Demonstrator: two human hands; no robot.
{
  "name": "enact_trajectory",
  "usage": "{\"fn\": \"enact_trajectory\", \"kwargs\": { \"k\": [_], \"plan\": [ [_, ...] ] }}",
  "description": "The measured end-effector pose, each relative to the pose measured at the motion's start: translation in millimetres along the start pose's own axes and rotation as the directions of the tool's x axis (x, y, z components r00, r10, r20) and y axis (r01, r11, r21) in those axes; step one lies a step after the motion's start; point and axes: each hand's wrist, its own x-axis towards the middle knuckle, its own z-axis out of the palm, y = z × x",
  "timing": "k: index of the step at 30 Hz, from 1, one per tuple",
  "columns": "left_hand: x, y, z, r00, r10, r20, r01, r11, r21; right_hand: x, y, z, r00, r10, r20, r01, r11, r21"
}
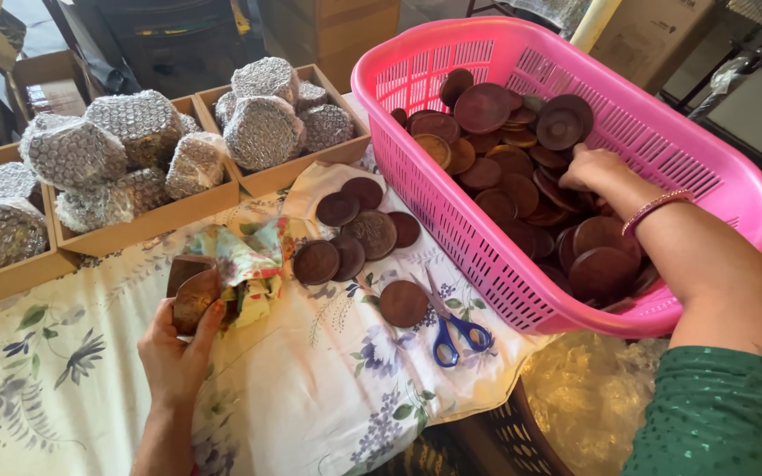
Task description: Cleaning and smoothing small clay bowls or lamps using a cloth and organizing them into boxes.
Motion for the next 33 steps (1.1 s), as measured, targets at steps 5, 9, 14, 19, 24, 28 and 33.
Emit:
{"fn": "enact_trajectory", "kwargs": {
  "k": [5, 9, 14, 19, 24, 28, 33],
  "plan": [
    [-1.0, -3.6, 2.3, 1.000, -0.021, 0.008, 0.022, 0.993, -0.114, 79.1, 15.9, 19.4, 0.987, -0.138, -0.079, 0.111, 0.953, -0.281],
    [-0.4, -2.1, 1.2, 1.000, -0.013, 0.016, 0.015, 0.992, -0.122, 50.4, 28.7, 8.4, 0.905, -0.364, -0.220, 0.256, 0.879, -0.401],
    [-0.9, -4.1, 2.3, 1.000, 0.008, 0.014, -0.007, 0.994, -0.108, 28.1, 35.0, 17.0, 0.758, -0.542, -0.363, 0.397, 0.825, -0.403],
    [0.3, 0.9, 1.0, 1.000, 0.010, 0.001, -0.010, 0.999, -0.043, -15.2, -1.4, 22.9, 0.781, -0.486, -0.391, 0.384, 0.869, -0.314],
    [-1.8, -1.4, 0.9, 0.999, 0.040, 0.004, -0.039, 0.999, -0.035, -7.3, 0.9, 42.7, 0.778, -0.472, -0.414, 0.358, 0.875, -0.325],
    [-1.1, 5.0, 0.2, 1.000, 0.031, -0.003, -0.031, 0.999, -0.018, -1.4, -1.3, 42.0, 0.747, -0.545, -0.380, 0.414, 0.829, -0.375],
    [-0.4, 10.0, -0.4, 1.000, 0.024, 0.009, -0.024, 0.999, -0.030, 21.6, 2.5, 49.8, 0.533, -0.739, -0.411, 0.435, 0.657, -0.616]
  ]
}}
